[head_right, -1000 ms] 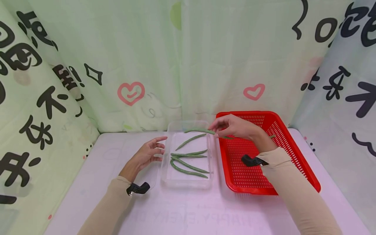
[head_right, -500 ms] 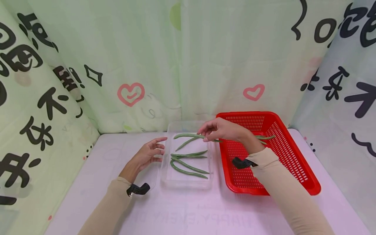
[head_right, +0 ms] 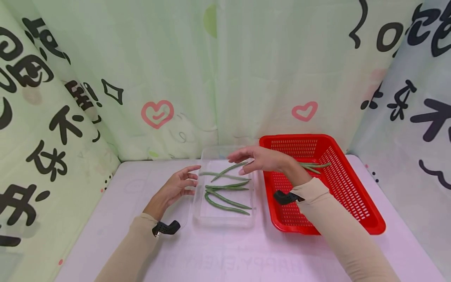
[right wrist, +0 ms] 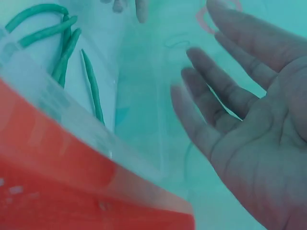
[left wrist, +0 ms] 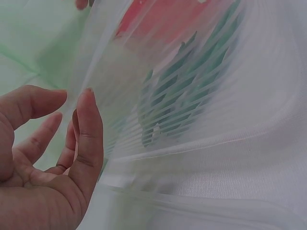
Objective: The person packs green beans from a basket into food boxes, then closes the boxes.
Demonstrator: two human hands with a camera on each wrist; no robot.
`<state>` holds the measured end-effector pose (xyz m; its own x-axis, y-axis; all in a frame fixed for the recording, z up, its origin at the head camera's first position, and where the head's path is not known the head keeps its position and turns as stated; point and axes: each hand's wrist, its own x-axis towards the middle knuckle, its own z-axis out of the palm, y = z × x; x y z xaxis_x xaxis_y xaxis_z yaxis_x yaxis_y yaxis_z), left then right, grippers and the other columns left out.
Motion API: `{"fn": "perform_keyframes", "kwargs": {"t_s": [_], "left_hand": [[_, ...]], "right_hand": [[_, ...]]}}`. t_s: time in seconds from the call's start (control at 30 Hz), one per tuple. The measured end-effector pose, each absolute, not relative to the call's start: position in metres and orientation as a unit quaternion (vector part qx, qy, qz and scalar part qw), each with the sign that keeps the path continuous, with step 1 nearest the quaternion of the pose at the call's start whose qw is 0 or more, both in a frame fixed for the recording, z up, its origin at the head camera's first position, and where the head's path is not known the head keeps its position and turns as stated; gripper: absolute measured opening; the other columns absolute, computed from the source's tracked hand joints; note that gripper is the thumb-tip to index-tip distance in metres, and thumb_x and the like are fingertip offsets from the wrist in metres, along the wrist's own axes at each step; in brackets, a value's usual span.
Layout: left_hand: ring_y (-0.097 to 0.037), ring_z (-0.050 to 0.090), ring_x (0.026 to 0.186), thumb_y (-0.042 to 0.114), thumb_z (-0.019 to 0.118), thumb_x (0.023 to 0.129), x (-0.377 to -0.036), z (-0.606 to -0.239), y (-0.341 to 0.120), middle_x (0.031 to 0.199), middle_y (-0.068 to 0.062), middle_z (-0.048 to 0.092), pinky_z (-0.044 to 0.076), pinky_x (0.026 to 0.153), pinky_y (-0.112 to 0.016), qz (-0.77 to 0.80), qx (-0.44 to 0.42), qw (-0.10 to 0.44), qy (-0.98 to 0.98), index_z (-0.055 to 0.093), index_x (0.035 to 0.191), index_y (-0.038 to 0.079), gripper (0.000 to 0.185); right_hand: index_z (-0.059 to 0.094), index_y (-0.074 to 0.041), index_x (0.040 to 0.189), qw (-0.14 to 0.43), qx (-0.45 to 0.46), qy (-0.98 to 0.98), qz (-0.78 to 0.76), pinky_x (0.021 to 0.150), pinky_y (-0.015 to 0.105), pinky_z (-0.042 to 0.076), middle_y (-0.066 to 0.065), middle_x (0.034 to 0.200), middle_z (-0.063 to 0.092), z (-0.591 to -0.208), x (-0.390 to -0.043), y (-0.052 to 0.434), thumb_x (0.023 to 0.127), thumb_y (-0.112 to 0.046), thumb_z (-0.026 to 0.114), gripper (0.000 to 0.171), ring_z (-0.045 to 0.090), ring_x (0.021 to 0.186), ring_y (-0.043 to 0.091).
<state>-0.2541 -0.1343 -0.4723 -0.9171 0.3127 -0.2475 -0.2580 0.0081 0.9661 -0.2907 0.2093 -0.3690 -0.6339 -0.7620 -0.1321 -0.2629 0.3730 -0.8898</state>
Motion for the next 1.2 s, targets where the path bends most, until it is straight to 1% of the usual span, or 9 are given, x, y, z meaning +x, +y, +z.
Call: {"fn": "perform_keyframes", "kwargs": {"t_s": [0.07, 0.13, 0.23, 0.4, 0.47, 0.67, 0.9, 1.13, 1.2], "left_hand": [[-0.019, 0.06, 0.09, -0.002, 0.065, 0.092, -0.254, -0.473, -0.134, 0.111, -0.008, 0.053, 0.06, 0.071, -0.031, 0.704, 0.02, 0.204, 0.681, 0.048, 0.152, 0.014, 0.064], [-0.019, 0.06, 0.091, -0.002, 0.065, 0.092, -0.254, -0.473, -0.134, 0.111, -0.008, 0.053, 0.06, 0.071, -0.031, 0.703, 0.02, 0.204, 0.681, 0.048, 0.152, 0.015, 0.064], [-0.019, 0.06, 0.09, -0.002, 0.065, 0.092, -0.254, -0.471, -0.134, 0.111, -0.008, 0.053, 0.06, 0.071, -0.031, 0.703, 0.018, 0.203, 0.681, 0.05, 0.15, 0.016, 0.063], [-0.017, 0.061, 0.09, -0.002, 0.065, 0.092, -0.253, -0.47, -0.135, 0.112, -0.008, 0.053, 0.06, 0.071, -0.031, 0.703, 0.019, 0.202, 0.682, 0.052, 0.149, 0.018, 0.062], [-0.017, 0.061, 0.09, -0.002, 0.065, 0.092, -0.253, -0.47, -0.135, 0.112, -0.008, 0.053, 0.06, 0.071, -0.031, 0.703, 0.018, 0.202, 0.681, 0.053, 0.148, 0.019, 0.061], [-0.018, 0.061, 0.091, -0.001, 0.066, 0.092, -0.252, -0.47, -0.134, 0.112, -0.008, 0.053, 0.06, 0.072, -0.032, 0.704, 0.015, 0.201, 0.681, 0.055, 0.146, 0.022, 0.06], [-0.018, 0.061, 0.092, -0.001, 0.065, 0.093, -0.251, -0.468, -0.134, 0.113, -0.008, 0.053, 0.06, 0.073, -0.032, 0.699, 0.017, 0.2, 0.686, 0.054, 0.147, 0.022, 0.06], [-0.018, 0.061, 0.091, -0.001, 0.065, 0.093, -0.252, -0.469, -0.135, 0.112, -0.008, 0.053, 0.06, 0.072, -0.032, 0.7, 0.019, 0.2, 0.685, 0.051, 0.15, 0.019, 0.062], [-0.017, 0.061, 0.09, -0.001, 0.065, 0.093, -0.252, -0.471, -0.135, 0.112, -0.008, 0.053, 0.06, 0.072, -0.032, 0.702, 0.021, 0.2, 0.683, 0.05, 0.15, 0.018, 0.062]], "right_hand": [[0.054, -0.016, 0.146, 0.272, -0.325, 0.784, -0.454, 0.101, 0.033, 0.053, 0.006, 0.145, 0.055, -0.368, -0.29, 0.212, 0.091, -0.018, 0.076, 0.059, 0.049, 0.135, 0.029], [0.053, -0.016, 0.147, 0.263, -0.317, 0.787, -0.46, 0.103, 0.031, 0.052, 0.007, 0.146, 0.055, -0.367, -0.29, 0.215, 0.092, -0.017, 0.075, 0.06, 0.049, 0.137, 0.03], [0.055, -0.015, 0.145, 0.25, -0.305, 0.791, -0.467, 0.101, 0.029, 0.052, 0.007, 0.143, 0.057, -0.366, -0.289, 0.221, 0.093, -0.017, 0.074, 0.055, 0.052, 0.134, 0.03], [0.059, -0.01, 0.14, 0.239, -0.299, 0.794, -0.472, 0.099, 0.028, 0.053, 0.009, 0.138, 0.061, -0.367, -0.288, 0.232, 0.094, -0.016, 0.073, 0.049, 0.058, 0.127, 0.03], [0.059, -0.008, 0.139, 0.238, -0.294, 0.793, -0.477, 0.098, 0.029, 0.054, 0.01, 0.137, 0.062, -0.368, -0.287, 0.236, 0.094, -0.015, 0.073, 0.048, 0.058, 0.126, 0.034], [0.063, -0.012, 0.135, 0.216, -0.273, 0.804, -0.482, 0.095, 0.028, 0.055, 0.01, 0.132, 0.065, -0.371, -0.285, 0.251, 0.094, -0.013, 0.072, 0.042, 0.059, 0.124, 0.035], [0.06, -0.005, 0.138, 0.203, -0.266, 0.806, -0.488, 0.095, 0.029, 0.056, 0.01, 0.132, 0.065, -0.373, -0.284, 0.27, 0.094, -0.014, 0.072, 0.046, 0.063, 0.12, 0.029], [0.06, -0.009, 0.138, 0.191, -0.232, 0.81, -0.503, 0.09, 0.031, 0.058, 0.017, 0.132, 0.064, -0.377, -0.285, 0.287, 0.093, -0.017, 0.074, 0.047, 0.059, 0.123, 0.039], [0.059, -0.007, 0.139, 0.184, -0.221, 0.817, -0.499, 0.09, 0.032, 0.059, 0.02, 0.133, 0.063, -0.379, -0.286, 0.292, 0.093, -0.019, 0.074, 0.05, 0.06, 0.122, 0.038]]}}
